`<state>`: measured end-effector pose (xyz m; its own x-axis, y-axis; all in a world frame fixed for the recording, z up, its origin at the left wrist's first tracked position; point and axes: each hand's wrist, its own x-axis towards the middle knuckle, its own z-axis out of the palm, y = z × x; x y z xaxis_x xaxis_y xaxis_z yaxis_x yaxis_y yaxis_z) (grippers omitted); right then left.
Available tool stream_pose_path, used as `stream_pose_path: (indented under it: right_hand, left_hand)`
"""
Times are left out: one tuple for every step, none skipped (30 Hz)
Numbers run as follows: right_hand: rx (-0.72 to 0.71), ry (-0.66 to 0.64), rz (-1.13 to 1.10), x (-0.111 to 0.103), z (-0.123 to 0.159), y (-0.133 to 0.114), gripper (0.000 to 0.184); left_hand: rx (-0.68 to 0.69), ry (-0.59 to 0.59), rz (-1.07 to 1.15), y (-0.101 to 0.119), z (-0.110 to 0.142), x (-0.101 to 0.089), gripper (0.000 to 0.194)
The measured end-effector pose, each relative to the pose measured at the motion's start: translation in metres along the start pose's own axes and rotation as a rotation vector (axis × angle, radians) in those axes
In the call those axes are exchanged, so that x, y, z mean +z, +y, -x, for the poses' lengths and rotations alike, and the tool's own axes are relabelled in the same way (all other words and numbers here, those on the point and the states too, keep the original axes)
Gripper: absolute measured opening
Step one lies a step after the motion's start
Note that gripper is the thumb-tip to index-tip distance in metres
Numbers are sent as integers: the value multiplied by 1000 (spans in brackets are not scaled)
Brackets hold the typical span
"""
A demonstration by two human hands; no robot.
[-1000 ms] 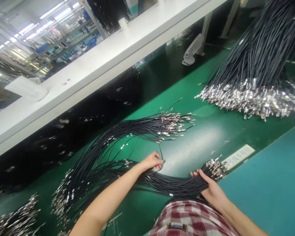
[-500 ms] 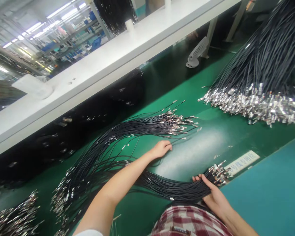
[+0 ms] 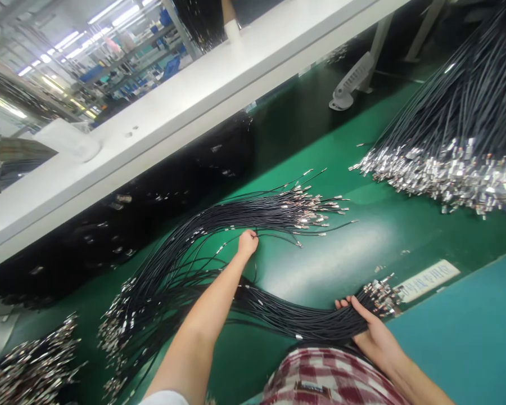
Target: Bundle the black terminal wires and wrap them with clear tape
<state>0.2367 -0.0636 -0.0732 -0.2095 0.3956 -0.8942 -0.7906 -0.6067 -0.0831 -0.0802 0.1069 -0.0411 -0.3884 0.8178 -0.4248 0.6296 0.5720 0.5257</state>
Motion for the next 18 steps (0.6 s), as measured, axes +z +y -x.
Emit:
stream_pose_path:
  right_hand:
    - [3, -2, -5, 1, 0, 0, 17]
    - [7, -1, -12, 1, 1, 0, 16]
    - [13, 2, -22, 2, 2, 0, 15]
    - [18, 6, -34, 3, 2, -1, 14]
    - [20, 11, -46, 4, 3, -1, 14]
    - [21, 15, -56, 5, 4, -1, 14]
    - [18, 19, -62, 6, 4, -1, 14]
    - [12, 23, -64, 7, 5, -1, 14]
    - [6, 28, -62, 8, 5, -1, 15]
    - [0, 31, -58, 8, 6, -1, 15]
    - [-4, 34, -53, 8, 6, -2, 15]
    - [-8, 35, -47, 9, 6, -2, 15]
    - [-11, 36, -43, 9, 6, -2, 15]
    - [-13, 36, -40, 8, 6, -2, 15]
    - [-13, 37, -40, 8, 6, -2, 15]
    - [-13, 37, -42, 7, 5, -2, 15]
    - [-12, 37, -45, 6, 5, -2, 14]
    - [-12, 35, -48, 5, 4, -2, 14]
  left_hand:
    - [18, -75, 43, -1, 3, -9, 8]
    - [34, -148, 84, -2, 7, -21, 7]
    - [49, -212, 117, -4, 10, -36, 9]
    - [62, -268, 157, -6, 14, -52, 13]
    - [75, -314, 214, -8, 17, -68, 17]
    - [90, -350, 289, -11, 21, -82, 20]
    - [105, -380, 378, -14, 24, -93, 23]
    - [112, -421, 458, -18, 28, -99, 24]
    - [99, -477, 503, -22, 33, -101, 24]
    - [58, -538, 484, -26, 37, -96, 22]
    - [-5, -593, 404, -30, 41, -88, 18]
    - [-78, -634, 300, -32, 44, -75, 14]
    - [-146, -651, 199, -33, 46, -60, 12]
    - [-196, -640, 128, -32, 46, -43, 13]
    - [-224, -606, 99, -29, 44, -26, 16]
    - [-233, -565, 107, -24, 40, -11, 18]
    - [-232, -522, 138, -17, 35, 4, 18]
    - [-229, -476, 179, -8, 29, 17, 16]
